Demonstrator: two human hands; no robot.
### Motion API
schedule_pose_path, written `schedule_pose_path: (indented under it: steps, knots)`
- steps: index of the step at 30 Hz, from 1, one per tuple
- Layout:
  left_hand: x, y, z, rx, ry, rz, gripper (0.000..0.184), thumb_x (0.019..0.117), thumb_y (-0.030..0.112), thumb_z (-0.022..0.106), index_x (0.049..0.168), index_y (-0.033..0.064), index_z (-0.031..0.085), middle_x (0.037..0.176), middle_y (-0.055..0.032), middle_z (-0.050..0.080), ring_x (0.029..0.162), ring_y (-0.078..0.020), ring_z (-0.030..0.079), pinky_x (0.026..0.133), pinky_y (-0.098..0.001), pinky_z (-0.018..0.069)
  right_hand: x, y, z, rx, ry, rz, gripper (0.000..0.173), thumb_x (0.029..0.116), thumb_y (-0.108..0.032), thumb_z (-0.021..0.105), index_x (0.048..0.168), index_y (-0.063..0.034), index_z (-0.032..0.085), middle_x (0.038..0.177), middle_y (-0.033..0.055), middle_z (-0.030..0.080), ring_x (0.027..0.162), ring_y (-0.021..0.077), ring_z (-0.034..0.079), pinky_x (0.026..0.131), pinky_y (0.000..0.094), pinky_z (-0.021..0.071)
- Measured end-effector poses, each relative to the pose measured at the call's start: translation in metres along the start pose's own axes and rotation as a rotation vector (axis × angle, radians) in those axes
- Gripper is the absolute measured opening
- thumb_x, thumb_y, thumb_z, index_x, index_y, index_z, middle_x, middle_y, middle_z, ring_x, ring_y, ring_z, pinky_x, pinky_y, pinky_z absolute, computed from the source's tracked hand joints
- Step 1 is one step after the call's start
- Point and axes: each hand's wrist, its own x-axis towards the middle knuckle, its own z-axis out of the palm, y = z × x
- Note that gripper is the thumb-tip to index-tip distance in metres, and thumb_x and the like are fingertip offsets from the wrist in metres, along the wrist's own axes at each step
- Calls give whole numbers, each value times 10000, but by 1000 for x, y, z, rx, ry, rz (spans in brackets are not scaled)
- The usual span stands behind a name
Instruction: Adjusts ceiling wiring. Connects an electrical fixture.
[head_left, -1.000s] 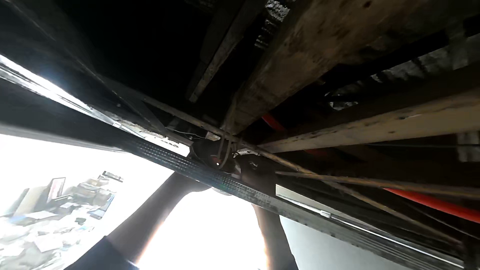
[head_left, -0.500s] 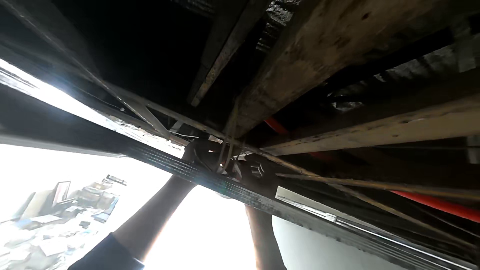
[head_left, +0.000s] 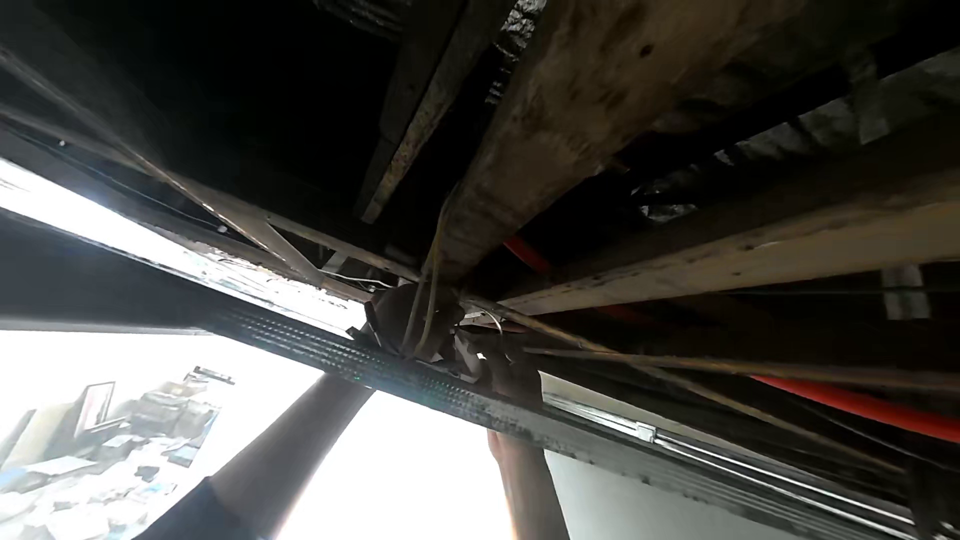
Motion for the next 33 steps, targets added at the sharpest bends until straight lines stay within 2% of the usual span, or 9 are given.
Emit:
schedule_pose_path:
  steps: [5,7,10,13,18,24,28,31,33]
  knots:
    - [-23,-11,28,-207,397,198,153,1008,148,601,1087,33,665,794,-20,695,660,-71,652,624,-258,577,5,9,6,-130,45,-40,295,1037,-143,576,1314,-76,651,810,40,710,627,80,631,567,241,540]
    - [-45,3,15,-57,351,219,160,952,75,641,1070,-29,668,870,-120,682,750,-169,654,718,-313,547,-1,7,9,-208,44,-96,420,989,-154,642,1397,-79,577,810,31,688,634,92,632,581,251,550]
    - [-63,21,2,-104,309,132,169,847,9,746,984,-61,677,832,-96,672,779,-54,619,759,-192,495,-11,17,1,-230,-22,-319,421,927,-285,719,1278,-88,595,784,-46,644,633,34,602,579,203,533]
    - [-64,24,1,-346,323,240,140,901,6,667,1034,-36,658,830,11,643,781,90,587,741,-67,478,-19,21,-10,-293,-122,-404,247,827,-154,771,1018,-54,650,854,-27,669,746,23,644,693,186,572]
    - [-62,20,1,-423,276,217,108,910,72,679,1018,60,678,830,72,652,772,73,604,726,-100,514,-23,10,-18,-609,-190,-379,138,815,-187,784,886,-83,729,846,-13,688,803,27,663,754,194,574]
    - [-50,8,-1,-834,30,161,488,1026,118,597,1499,128,476,1194,-52,723,865,-108,712,729,-226,601,-18,0,-18,-640,-220,-406,145,736,-74,832,825,-75,718,801,-16,667,742,33,640,709,212,569]
    - [-64,-1,-8,-910,245,-9,367,1054,112,499,1415,119,561,1160,-49,714,811,-73,677,674,-197,568,-19,8,-13,-668,-228,-320,239,690,-114,911,841,-80,729,830,3,676,757,82,654,708,287,585]
    - [-80,-20,-3,-908,303,-89,407,1077,137,446,1477,80,492,1354,-139,650,1171,-280,676,972,-440,583,-31,14,-14,-689,-281,-76,354,718,-254,934,989,-127,743,899,-16,738,855,80,702,821,328,614]
    - [-95,-29,8,-628,416,-160,274,1053,113,502,1284,60,639,1220,-88,730,1088,-231,719,932,-404,608,-46,15,-14,-700,-324,62,349,710,-369,928,923,-147,763,820,-47,726,775,43,679,768,275,592]
